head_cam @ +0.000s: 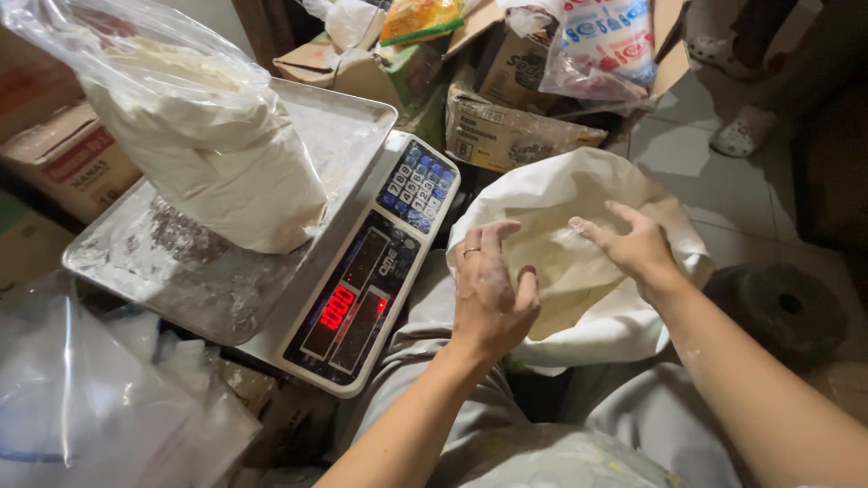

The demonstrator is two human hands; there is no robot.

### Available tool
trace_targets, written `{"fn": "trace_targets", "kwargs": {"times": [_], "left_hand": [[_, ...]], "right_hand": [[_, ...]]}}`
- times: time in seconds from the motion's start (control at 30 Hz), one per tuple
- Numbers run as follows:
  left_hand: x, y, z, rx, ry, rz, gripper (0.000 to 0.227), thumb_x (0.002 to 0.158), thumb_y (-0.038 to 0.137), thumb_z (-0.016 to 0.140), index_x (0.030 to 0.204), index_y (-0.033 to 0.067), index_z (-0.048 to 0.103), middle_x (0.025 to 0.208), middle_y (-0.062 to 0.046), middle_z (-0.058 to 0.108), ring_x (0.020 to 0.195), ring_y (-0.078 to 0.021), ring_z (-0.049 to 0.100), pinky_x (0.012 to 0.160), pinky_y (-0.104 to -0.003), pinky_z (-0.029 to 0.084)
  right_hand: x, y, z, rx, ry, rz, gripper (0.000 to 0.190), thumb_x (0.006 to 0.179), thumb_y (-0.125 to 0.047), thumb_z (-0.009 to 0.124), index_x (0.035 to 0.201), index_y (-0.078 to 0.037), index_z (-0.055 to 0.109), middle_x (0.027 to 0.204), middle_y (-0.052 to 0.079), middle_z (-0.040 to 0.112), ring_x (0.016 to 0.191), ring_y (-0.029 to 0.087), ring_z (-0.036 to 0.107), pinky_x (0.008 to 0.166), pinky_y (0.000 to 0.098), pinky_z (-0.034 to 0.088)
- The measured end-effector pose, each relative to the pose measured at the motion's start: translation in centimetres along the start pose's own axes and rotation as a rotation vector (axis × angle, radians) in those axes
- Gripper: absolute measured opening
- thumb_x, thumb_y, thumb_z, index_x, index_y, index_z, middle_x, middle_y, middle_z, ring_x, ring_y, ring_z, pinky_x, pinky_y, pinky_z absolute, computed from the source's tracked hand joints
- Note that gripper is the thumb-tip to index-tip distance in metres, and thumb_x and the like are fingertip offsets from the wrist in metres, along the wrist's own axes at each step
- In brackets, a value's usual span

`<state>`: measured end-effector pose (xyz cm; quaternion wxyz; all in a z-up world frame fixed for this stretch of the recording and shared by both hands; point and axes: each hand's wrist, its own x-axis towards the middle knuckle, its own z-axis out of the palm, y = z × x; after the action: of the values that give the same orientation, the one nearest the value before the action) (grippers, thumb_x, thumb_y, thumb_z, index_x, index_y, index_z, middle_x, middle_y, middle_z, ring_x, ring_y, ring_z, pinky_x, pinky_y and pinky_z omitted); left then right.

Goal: The person scoops flour from a large sack into a plastic bag placed on a digital scale, adjusts the amount to reach a target weight, and ties the bag closed. The process is repeated for multiple bags.

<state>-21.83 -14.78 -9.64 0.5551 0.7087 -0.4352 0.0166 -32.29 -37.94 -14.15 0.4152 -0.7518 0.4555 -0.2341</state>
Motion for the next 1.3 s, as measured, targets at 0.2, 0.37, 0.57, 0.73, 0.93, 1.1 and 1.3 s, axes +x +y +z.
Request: {"fn": "trace_targets", "kwargs": {"times": [0.2,0.37,0.57,0.73,0.93,1.1,1.3], "left_hand": [[0.6,-0.2,-0.5,-0.286,-0.088,-0.316,0.033,0.092,0.014,0.060,0.123,0.0037,0.064,0.088,-0.012,0.072,0.067,-0.0266,0.073,0.060,-0.040,0.058],[0.8,0.6,-1.7,-0.008,-0.092,-0.280,0.041,0.097,0.038,0.065,0.079,0.0017,0.074,0.060,-0.015,0.065,0.053,-0.0325,0.066,0.055,-0.045,0.051],[1.2,0.0,-1.9,-0.034,0.018,-0.225,0.035,0.108,0.026,0.047,0.093,0.0020,0.068,0.075,-0.022,0.067,0.073,-0.0412,0.066,0.064,-0.047,0.050],[2.4,-1.8,-4.5,-0.076,0.120,-0.017,0.033,0.080,-0.007,0.043,0.109,0.0000,0.058,0.089,-0.020,0.060,0.086,-0.0367,0.064,0.082,-0.042,0.052],[5.9,-1.3,-10.7,0.154,0.361,0.150,0.043,0.075,-0.006,0.048,0.117,0.0003,0.054,0.112,-0.021,0.057,0.110,-0.0398,0.057,0.103,-0.048,0.045],[8.2,0.6,-16.9,0.320,0.586,0.240,0.041,0.083,-0.001,0.056,0.124,0.0025,0.053,0.120,-0.019,0.054,0.116,-0.0395,0.053,0.105,-0.051,0.041],[11.0,0.9,-23.4,0.515,0.858,0.240,0.044,0.092,0.007,0.065,0.131,0.0033,0.045,0.129,-0.018,0.051,0.124,-0.0386,0.048,0.110,-0.053,0.037]], "right_hand": [[-0.5,1.1,0.9,0.325,-0.127,0.043,0.047,0.077,-0.016,0.071,0.122,-0.004,0.068,0.093,0.014,0.079,0.070,0.017,0.077,0.058,0.0290,0.063],[-2.9,-1.8,1.9,-0.068,-0.027,0.031,0.029,0.092,-0.030,0.077,0.086,-0.002,0.077,0.070,0.013,0.071,0.054,0.018,0.060,0.049,0.0328,0.046],[-3.1,-4.9,3.2,-0.409,0.091,-0.015,0.062,0.106,-0.053,0.052,0.072,-0.004,0.070,0.075,0.019,0.069,0.073,0.041,0.066,0.073,0.0507,0.051],[-1.7,-6.4,6.0,-0.338,0.029,-0.194,0.041,0.107,-0.040,0.042,0.098,-0.010,0.069,0.094,0.020,0.072,0.094,0.045,0.068,0.085,0.0528,0.050],[-1.0,-14.0,10.1,0.070,-0.225,-0.593,0.039,0.093,-0.015,0.062,0.130,-0.008,0.054,0.101,0.012,0.069,0.092,0.024,0.068,0.080,0.0368,0.054],[-2.4,-24.2,12.3,0.214,-0.423,-0.483,0.034,0.091,-0.016,0.065,0.125,-0.009,0.062,0.092,0.004,0.067,0.075,0.009,0.060,0.065,0.0283,0.051],[-3.5,-33.1,15.3,0.382,-0.460,-0.441,0.028,0.097,-0.025,0.058,0.121,-0.011,0.064,0.095,0.000,0.068,0.085,0.008,0.061,0.070,0.0288,0.055]]}}
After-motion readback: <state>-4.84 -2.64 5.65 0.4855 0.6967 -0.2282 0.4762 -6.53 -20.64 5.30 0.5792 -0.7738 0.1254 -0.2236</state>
